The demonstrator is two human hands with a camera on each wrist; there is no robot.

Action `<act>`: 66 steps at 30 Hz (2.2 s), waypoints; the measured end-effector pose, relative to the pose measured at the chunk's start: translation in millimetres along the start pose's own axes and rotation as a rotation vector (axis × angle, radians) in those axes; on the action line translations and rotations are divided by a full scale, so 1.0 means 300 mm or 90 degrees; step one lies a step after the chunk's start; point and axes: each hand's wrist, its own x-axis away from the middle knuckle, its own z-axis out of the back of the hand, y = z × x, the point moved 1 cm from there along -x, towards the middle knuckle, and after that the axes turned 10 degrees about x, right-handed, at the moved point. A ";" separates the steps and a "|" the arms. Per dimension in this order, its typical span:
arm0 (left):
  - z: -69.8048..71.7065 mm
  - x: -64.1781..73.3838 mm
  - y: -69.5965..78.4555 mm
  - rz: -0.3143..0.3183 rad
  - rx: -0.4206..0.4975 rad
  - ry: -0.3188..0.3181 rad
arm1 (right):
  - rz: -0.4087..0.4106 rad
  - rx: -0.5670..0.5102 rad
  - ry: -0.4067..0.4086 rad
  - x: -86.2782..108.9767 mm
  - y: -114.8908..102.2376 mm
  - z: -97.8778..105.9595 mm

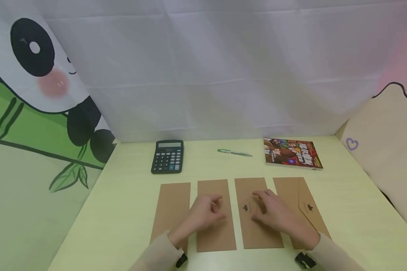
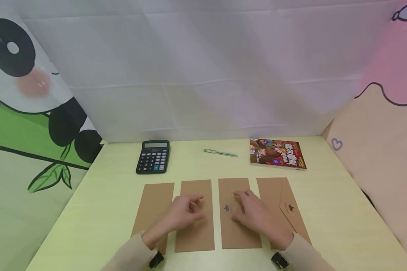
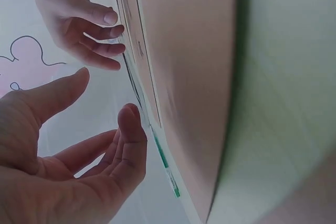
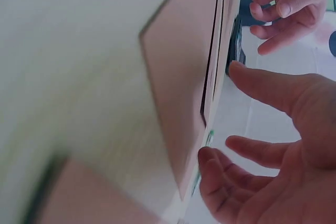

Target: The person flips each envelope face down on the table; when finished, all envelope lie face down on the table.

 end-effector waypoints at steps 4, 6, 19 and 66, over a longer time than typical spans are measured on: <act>-0.031 -0.030 0.011 -0.001 0.001 -0.004 | -0.046 0.016 -0.025 0.001 0.036 0.016; -0.044 -0.046 0.019 0.008 -0.006 -0.010 | -0.081 0.020 -0.043 0.002 0.049 0.024; -0.116 -0.135 0.058 0.025 -0.125 -0.047 | -0.127 -0.017 -0.067 0.001 0.088 0.045; -0.168 -0.166 0.035 0.010 -0.161 -0.029 | -0.237 -0.153 -0.126 -0.022 0.113 0.090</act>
